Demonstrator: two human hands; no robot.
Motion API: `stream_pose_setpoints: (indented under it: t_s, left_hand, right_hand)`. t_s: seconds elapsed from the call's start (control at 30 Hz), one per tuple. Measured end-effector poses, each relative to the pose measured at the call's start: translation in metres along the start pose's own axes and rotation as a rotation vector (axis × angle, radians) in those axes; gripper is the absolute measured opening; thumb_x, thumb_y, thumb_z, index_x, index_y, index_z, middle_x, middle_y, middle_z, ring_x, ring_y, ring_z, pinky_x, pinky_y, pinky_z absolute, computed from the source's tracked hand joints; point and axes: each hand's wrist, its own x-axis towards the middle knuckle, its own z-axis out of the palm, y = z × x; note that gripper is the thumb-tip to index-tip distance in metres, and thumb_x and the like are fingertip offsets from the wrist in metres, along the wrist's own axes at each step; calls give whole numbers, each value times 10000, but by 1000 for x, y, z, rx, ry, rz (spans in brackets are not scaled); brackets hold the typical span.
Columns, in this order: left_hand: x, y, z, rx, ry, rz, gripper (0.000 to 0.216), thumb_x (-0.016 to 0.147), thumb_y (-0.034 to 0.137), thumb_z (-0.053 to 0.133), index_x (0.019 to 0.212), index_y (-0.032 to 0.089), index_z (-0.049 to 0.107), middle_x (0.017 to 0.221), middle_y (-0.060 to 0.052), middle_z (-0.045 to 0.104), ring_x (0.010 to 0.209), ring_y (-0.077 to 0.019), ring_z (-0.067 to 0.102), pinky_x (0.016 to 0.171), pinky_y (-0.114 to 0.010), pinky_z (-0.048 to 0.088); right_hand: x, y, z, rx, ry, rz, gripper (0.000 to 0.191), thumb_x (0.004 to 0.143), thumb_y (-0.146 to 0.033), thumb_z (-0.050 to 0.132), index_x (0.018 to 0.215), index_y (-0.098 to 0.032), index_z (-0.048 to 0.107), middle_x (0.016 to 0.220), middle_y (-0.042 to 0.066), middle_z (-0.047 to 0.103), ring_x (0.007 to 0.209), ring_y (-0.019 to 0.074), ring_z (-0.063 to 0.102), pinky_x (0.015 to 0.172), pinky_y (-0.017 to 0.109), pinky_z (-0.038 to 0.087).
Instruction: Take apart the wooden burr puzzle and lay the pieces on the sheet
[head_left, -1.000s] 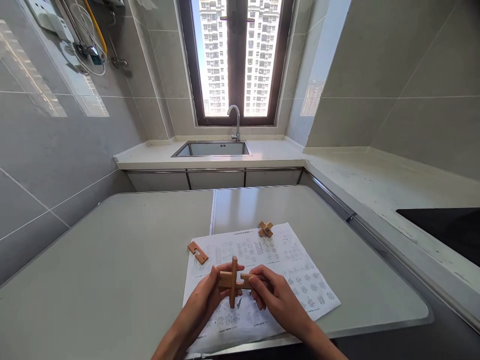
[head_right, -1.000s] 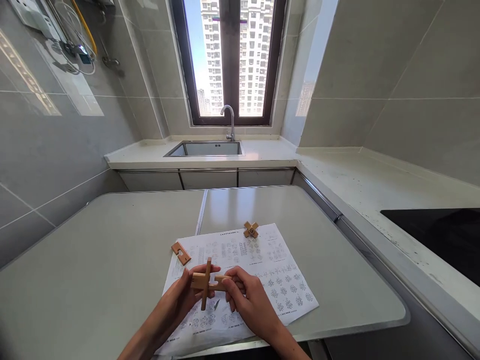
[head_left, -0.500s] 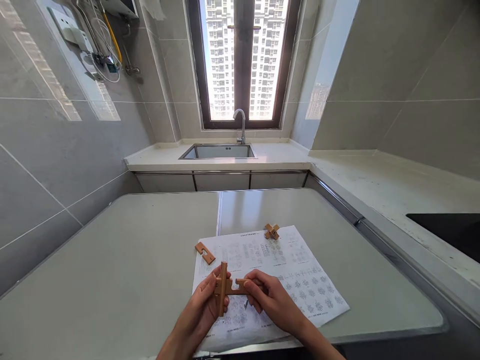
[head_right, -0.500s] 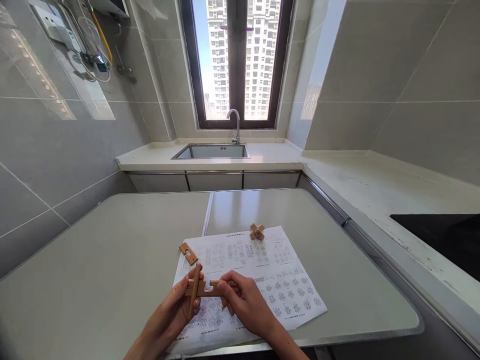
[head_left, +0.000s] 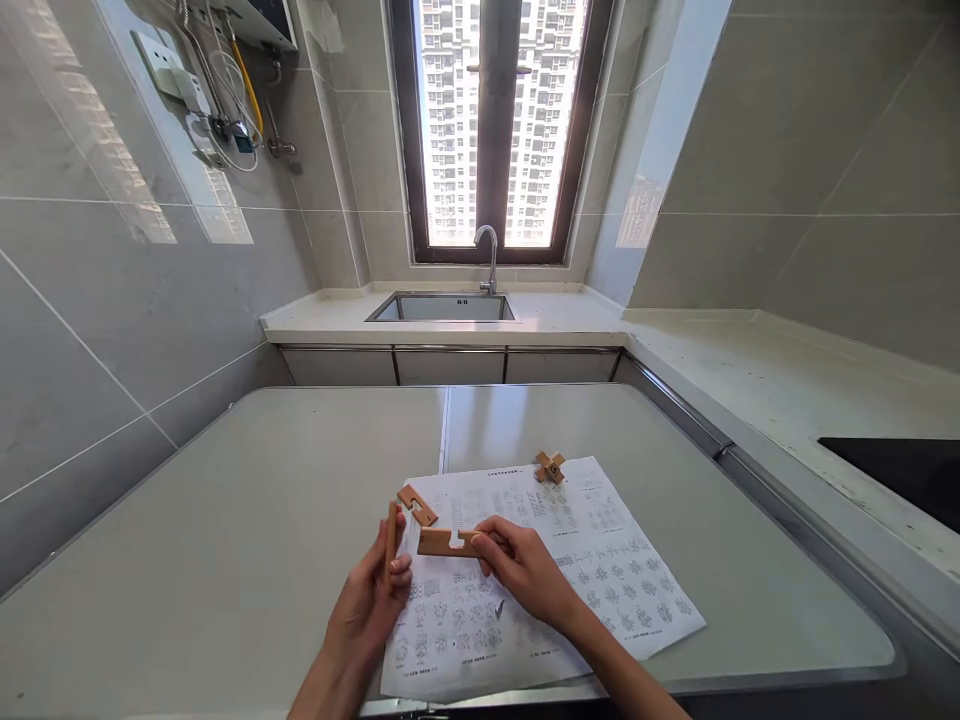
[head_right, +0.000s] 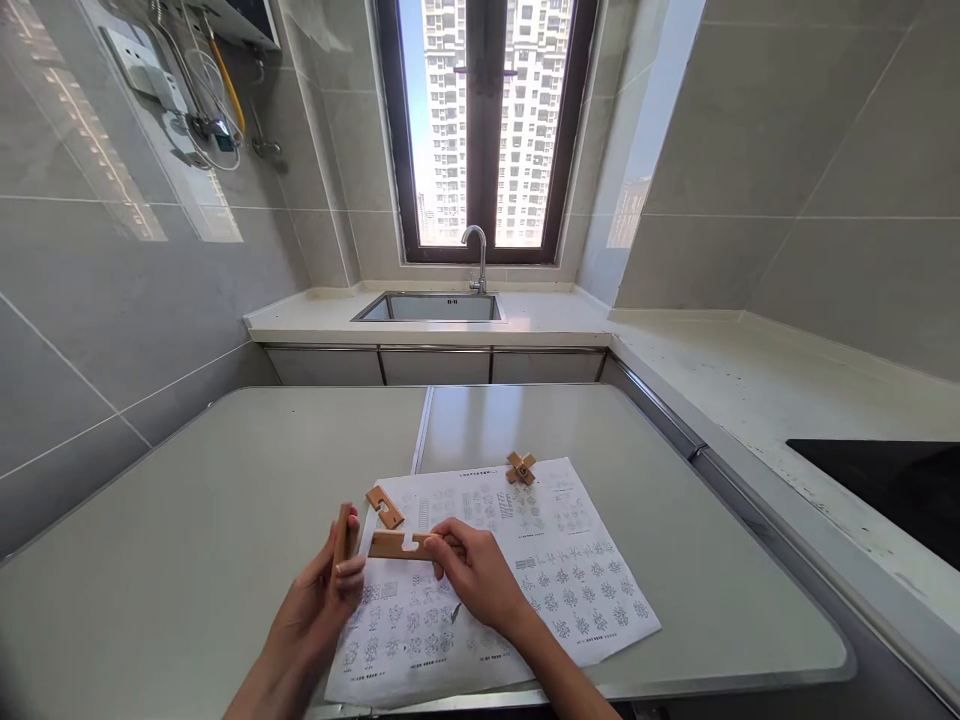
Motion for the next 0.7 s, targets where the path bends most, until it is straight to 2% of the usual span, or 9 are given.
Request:
stream_pose_setpoints:
  t_s: [0.07, 0.13, 0.23, 0.33, 0.4, 0.5, 0.57, 0.7]
  left_hand:
    - [6, 11, -6, 125, 76, 149, 153, 915, 184, 705, 1060, 179, 751, 1033, -37, 756, 496, -24, 582, 462, -118, 534]
    - [13, 17, -11, 382, 152, 275, 252, 882, 225, 751, 1127, 171, 738, 1114, -72, 752, 597, -64, 669, 540, -137, 581]
    - [24, 16, -18, 665, 124, 442, 440, 919, 300, 694, 1348, 228, 624, 1256, -106, 712, 817, -170, 765, 639, -220, 634]
    - [35, 7, -22, 791, 110, 524, 422, 980, 287, 568, 1401, 257, 568, 1408, -118, 633, 980, -223, 770, 814, -329, 651]
    - [41, 0, -24, 844, 126, 543, 413, 1002, 250, 500, 1411, 240, 556, 1413, -134, 629, 1062, -234, 753, 928, -367, 619]
    - [47, -6, -25, 929, 177, 561, 498, 1014, 222, 449, 1511, 246, 444, 1338, -159, 668, 1101, -249, 739, 995, -422, 583]
    - [51, -8, -25, 1013, 234, 630, 537, 1009, 224, 456, 1542, 259, 403, 1389, -166, 627, 1172, -263, 704, 1051, -454, 543]
    - [60, -13, -23, 1192, 330, 793, 506, 1000, 217, 439, 1506, 229, 462, 1574, -157, 428, 1486, -296, 401, 1201, -492, 378]
  right_hand:
    - [7, 8, -3, -72, 53, 24, 357, 1027, -508, 493, 888, -208, 628, 647, -27, 637, 566, 138, 538, 585, 239, 400]
    - [16, 15, -3, -191, 104, 80, 343, 1033, -489, 476, 878, -216, 615, 650, -27, 673, 546, 145, 563, 577, 243, 405]
    - [33, 23, 1, -372, 163, 175, 313, 1052, -429, 436, 887, -226, 610, 734, -16, 752, 626, 161, 659, 626, 244, 431]
    - [50, 25, 10, -452, 191, 216, 278, 1049, -386, 446, 904, -228, 623, 762, -2, 776, 725, 184, 709, 638, 249, 418]
    - [59, 25, 16, -518, 205, 240, 269, 1045, -376, 456, 908, -225, 632, 781, 16, 781, 778, 203, 722, 632, 256, 403]
    - [69, 23, 26, -629, 207, 259, 285, 1050, -368, 442, 925, -211, 644, 853, 56, 786, 796, 221, 724, 612, 269, 390]
    - [73, 21, 32, -705, 193, 254, 296, 1055, -366, 437, 934, -203, 653, 888, 82, 783, 795, 233, 725, 615, 279, 391]
    - [81, 20, 44, -842, 135, 209, 299, 1066, -345, 433, 955, -189, 662, 944, 108, 770, 849, 251, 727, 661, 296, 421]
